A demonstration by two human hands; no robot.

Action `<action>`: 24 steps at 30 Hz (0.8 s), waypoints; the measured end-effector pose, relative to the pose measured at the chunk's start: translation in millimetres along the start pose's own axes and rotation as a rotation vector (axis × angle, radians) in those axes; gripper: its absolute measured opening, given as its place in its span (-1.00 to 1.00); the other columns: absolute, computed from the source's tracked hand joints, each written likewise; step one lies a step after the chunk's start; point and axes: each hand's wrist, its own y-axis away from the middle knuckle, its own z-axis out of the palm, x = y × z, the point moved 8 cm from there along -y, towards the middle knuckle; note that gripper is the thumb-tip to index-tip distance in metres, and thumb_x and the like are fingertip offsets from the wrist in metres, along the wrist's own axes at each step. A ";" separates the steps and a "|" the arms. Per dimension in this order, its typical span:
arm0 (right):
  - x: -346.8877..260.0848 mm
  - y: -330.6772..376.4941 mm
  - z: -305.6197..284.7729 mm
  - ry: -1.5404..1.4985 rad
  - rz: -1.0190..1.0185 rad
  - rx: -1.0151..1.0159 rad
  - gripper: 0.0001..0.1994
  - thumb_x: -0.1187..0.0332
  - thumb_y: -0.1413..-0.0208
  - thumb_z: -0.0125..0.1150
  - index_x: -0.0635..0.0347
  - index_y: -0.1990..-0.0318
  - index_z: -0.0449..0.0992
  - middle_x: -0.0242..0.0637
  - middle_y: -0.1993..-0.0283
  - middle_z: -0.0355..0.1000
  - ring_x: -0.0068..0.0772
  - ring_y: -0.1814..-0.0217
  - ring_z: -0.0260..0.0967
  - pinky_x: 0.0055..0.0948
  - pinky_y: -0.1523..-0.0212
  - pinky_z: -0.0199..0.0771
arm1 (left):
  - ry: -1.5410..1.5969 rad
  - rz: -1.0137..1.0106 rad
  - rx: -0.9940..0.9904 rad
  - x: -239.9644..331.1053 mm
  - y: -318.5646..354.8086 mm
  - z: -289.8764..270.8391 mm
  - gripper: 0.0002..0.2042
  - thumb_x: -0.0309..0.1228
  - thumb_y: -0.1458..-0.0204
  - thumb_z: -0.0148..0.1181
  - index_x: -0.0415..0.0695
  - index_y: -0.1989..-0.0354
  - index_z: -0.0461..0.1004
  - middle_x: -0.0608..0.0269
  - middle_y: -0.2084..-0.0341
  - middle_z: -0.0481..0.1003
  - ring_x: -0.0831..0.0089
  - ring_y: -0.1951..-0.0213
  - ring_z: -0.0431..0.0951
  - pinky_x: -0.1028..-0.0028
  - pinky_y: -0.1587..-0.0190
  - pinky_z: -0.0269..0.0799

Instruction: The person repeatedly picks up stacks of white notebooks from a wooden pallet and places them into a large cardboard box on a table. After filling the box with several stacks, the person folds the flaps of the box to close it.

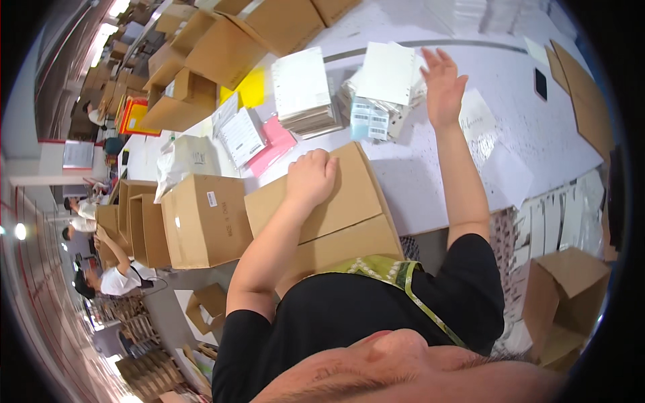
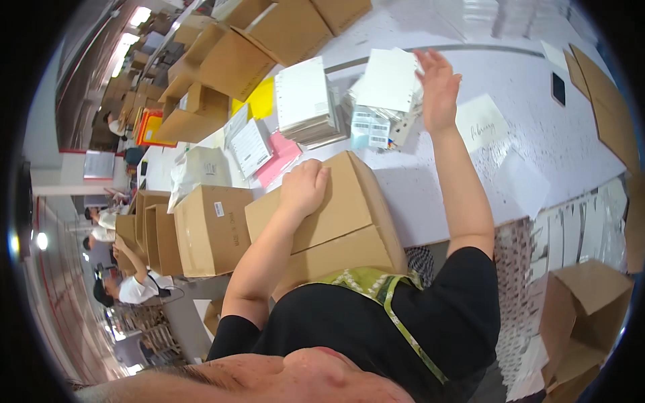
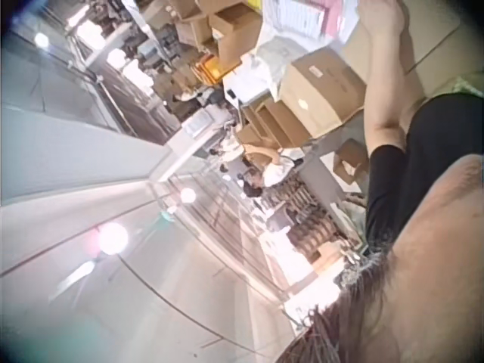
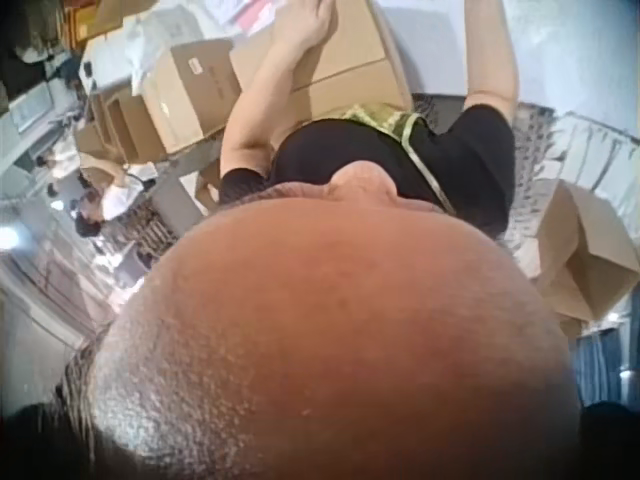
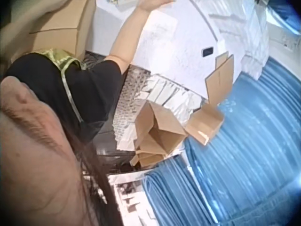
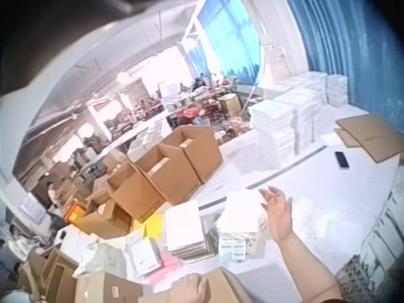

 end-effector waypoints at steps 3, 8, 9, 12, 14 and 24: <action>49.9 26.6 7.0 0.127 -0.080 -0.040 -0.27 -0.22 -0.35 -0.44 0.19 -0.41 0.05 -0.12 -0.42 0.10 -0.24 -0.51 -0.07 -0.20 -0.42 -0.13 | -0.049 0.015 0.012 9.0 -2.7 0.5 -0.68 -0.13 -0.22 -0.06 -0.17 0.24 0.41 0.02 0.27 0.52 0.02 0.17 0.50 0.04 0.12 0.33; 110.9 81.2 125.1 -0.023 0.211 -0.332 -0.23 -0.19 -0.37 -0.48 0.30 -0.46 -0.14 -0.08 -0.53 -0.17 -0.23 -0.60 -0.34 -0.26 -0.52 -0.43 | -0.071 0.019 0.020 3.6 -2.2 -5.6 -0.71 -0.18 -0.23 -0.08 -0.18 0.21 0.41 0.01 0.28 0.52 -0.01 0.17 0.49 0.02 0.12 0.31; 110.6 76.3 121.5 -0.031 0.281 -0.359 -0.22 -0.21 -0.36 -0.48 0.30 -0.46 -0.16 -0.09 -0.55 -0.20 -0.24 -0.60 -0.37 -0.25 -0.52 -0.45 | -0.073 0.012 0.023 0.2 -0.6 -3.1 -0.71 -0.17 -0.22 -0.07 -0.18 0.23 0.41 0.02 0.28 0.51 0.01 0.17 0.49 0.04 0.11 0.31; 61.2 17.4 70.9 0.124 0.228 -0.101 -0.23 -0.23 -0.35 -0.49 0.24 -0.45 -0.11 -0.13 -0.54 -0.18 -0.25 -0.59 -0.30 -0.27 -0.53 -0.40 | -0.043 -0.011 0.022 -2.0 0.4 -2.2 -0.71 -0.17 -0.21 -0.05 -0.17 0.25 0.40 0.04 0.28 0.51 0.04 0.17 0.49 0.06 0.11 0.31; 35.5 5.5 61.8 -0.038 0.054 -0.035 -0.25 -0.23 -0.35 -0.47 0.15 -0.47 -0.14 -0.17 -0.56 -0.23 -0.27 -0.61 -0.38 -0.24 -0.53 -0.43 | -0.034 -0.022 0.019 -0.1 -0.4 -2.7 -0.72 -0.18 -0.22 -0.05 -0.17 0.25 0.41 0.05 0.28 0.51 0.05 0.17 0.49 0.07 0.11 0.31; 80.8 36.4 105.9 -0.026 0.333 -0.202 -0.24 -0.26 -0.33 -0.40 0.05 -0.49 -0.17 -0.22 -0.56 -0.21 -0.26 -0.61 -0.38 -0.05 -0.50 -0.59 | -0.038 -0.052 0.040 -8.7 1.6 -4.3 -0.72 -0.19 -0.24 -0.08 -0.17 0.22 0.41 0.04 0.28 0.52 0.04 0.17 0.48 0.07 0.11 0.30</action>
